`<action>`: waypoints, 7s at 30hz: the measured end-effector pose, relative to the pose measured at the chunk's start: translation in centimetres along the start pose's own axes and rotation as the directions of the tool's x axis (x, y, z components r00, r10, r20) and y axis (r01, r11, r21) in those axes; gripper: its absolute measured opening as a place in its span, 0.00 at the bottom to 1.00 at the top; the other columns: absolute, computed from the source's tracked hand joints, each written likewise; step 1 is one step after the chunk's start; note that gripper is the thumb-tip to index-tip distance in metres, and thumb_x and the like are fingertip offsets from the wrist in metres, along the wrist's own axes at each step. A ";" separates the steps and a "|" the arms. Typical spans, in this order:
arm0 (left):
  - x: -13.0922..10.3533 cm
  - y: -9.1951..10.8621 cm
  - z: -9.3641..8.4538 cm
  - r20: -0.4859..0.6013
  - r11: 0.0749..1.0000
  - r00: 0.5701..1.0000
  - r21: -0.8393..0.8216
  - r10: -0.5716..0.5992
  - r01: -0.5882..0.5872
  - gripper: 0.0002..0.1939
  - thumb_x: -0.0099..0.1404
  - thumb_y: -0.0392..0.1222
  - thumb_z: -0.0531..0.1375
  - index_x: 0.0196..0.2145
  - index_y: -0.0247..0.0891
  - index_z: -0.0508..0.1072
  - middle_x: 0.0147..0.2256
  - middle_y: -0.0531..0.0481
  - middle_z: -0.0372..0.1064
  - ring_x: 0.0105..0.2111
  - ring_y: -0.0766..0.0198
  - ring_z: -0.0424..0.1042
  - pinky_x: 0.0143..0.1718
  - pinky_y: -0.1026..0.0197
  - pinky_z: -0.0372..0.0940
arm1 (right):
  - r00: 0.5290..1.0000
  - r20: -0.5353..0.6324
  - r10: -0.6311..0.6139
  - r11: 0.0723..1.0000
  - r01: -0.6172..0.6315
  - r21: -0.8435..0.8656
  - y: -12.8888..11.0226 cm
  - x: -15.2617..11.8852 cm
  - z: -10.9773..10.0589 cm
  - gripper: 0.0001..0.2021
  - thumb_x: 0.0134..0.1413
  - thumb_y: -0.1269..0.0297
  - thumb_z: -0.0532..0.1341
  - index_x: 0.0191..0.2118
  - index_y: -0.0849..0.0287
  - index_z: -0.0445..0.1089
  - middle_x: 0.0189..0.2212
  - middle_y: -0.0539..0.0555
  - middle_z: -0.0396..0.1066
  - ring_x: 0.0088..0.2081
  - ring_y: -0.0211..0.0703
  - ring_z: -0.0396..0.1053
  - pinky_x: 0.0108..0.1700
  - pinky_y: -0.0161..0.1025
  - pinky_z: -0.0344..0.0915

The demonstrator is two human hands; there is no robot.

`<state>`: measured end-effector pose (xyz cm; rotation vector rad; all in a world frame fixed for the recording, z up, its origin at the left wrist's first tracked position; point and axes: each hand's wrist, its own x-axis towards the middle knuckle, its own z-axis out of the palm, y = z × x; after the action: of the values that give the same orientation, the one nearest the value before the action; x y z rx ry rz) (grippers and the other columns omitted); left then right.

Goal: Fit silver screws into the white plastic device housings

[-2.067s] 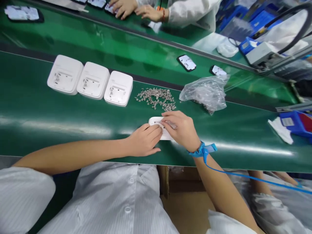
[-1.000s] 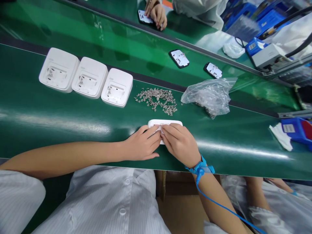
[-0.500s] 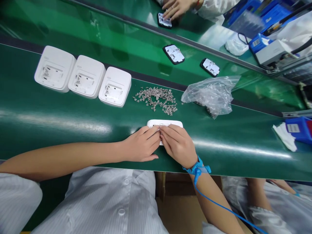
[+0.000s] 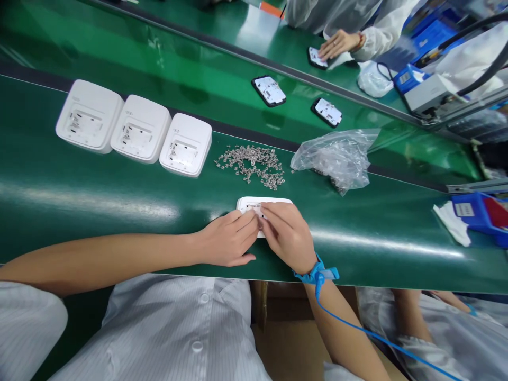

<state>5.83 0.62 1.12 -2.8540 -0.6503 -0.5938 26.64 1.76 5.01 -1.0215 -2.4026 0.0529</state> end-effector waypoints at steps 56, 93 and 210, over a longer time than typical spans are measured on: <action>-1.4 -0.9 1.1 -0.189 0.904 0.901 -0.263 -0.391 0.337 0.13 0.64 0.48 0.58 0.41 0.35 0.71 0.39 0.43 0.72 0.41 0.57 0.68 0.40 0.52 0.51 | 0.497 -0.590 0.636 0.727 -0.643 0.242 8.1 -0.9 1.4 0.13 0.56 0.52 0.64 0.30 0.58 0.74 0.27 0.58 0.73 0.27 0.50 0.68 0.34 0.48 0.65; -16.4 -17.0 -13.3 -0.025 -0.014 -0.004 0.419 -1.000 0.908 0.22 0.63 0.58 0.55 0.39 0.35 0.71 0.42 0.34 0.75 0.48 0.39 0.73 0.48 0.42 0.61 | 0.608 -0.429 0.667 0.733 -0.638 0.236 7.6 0.1 1.9 0.21 0.50 0.42 0.57 0.25 0.56 0.73 0.25 0.56 0.73 0.28 0.50 0.71 0.30 0.43 0.61; 0.2 -12.2 1.0 -0.246 0.975 0.962 -0.209 -0.122 0.070 0.05 0.73 0.38 0.59 0.45 0.39 0.73 0.39 0.51 0.78 0.36 0.65 0.72 0.39 0.52 0.48 | 0.911 -0.268 0.312 0.880 -0.172 0.442 2.5 4.5 5.4 0.06 0.68 0.61 0.62 0.41 0.56 0.74 0.31 0.51 0.73 0.28 0.39 0.66 0.33 0.38 0.65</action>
<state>0.91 11.85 1.04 -2.8598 -0.7247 -1.0814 23.05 7.53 1.80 -1.0299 -1.8378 0.4257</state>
